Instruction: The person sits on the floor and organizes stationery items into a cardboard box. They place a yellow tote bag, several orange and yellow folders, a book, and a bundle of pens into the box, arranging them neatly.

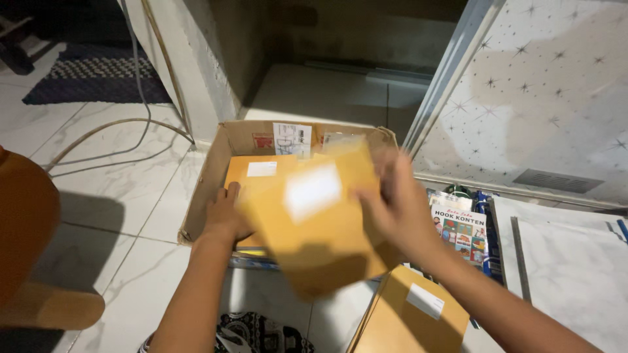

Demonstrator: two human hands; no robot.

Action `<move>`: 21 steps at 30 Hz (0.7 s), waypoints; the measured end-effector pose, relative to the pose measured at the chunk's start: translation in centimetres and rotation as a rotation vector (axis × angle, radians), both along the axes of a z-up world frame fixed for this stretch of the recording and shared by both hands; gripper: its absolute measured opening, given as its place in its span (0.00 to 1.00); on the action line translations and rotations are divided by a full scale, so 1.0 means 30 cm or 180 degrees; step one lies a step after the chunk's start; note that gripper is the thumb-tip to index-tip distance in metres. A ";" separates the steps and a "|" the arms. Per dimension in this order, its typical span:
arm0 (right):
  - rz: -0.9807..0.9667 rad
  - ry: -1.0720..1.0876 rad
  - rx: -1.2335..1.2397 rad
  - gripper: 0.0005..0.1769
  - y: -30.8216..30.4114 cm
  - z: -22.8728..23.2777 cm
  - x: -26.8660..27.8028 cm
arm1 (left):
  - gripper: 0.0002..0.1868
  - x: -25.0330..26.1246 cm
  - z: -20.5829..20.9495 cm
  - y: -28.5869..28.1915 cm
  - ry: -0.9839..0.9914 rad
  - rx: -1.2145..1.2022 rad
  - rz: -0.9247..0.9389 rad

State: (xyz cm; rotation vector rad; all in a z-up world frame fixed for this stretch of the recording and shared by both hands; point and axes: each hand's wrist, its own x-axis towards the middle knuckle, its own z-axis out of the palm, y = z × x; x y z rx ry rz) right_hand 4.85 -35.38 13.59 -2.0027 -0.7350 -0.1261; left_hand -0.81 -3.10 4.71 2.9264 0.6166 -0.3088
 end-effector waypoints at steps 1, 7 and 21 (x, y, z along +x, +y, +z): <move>0.0290 -0.0207 0.0800 0.30 0.037 -0.016 0.061 | 0.52 0.001 -0.003 0.000 0.0000 0.0033 -0.0009; -0.0666 -0.0151 -0.1333 0.34 0.092 -0.319 0.294 | 0.56 -0.004 0.004 -0.007 -0.0001 -0.0089 0.0058; 0.1364 -0.0487 -0.1779 0.25 -0.147 -0.252 -0.138 | 0.59 -0.010 0.022 -0.005 -0.0067 -0.0238 0.0012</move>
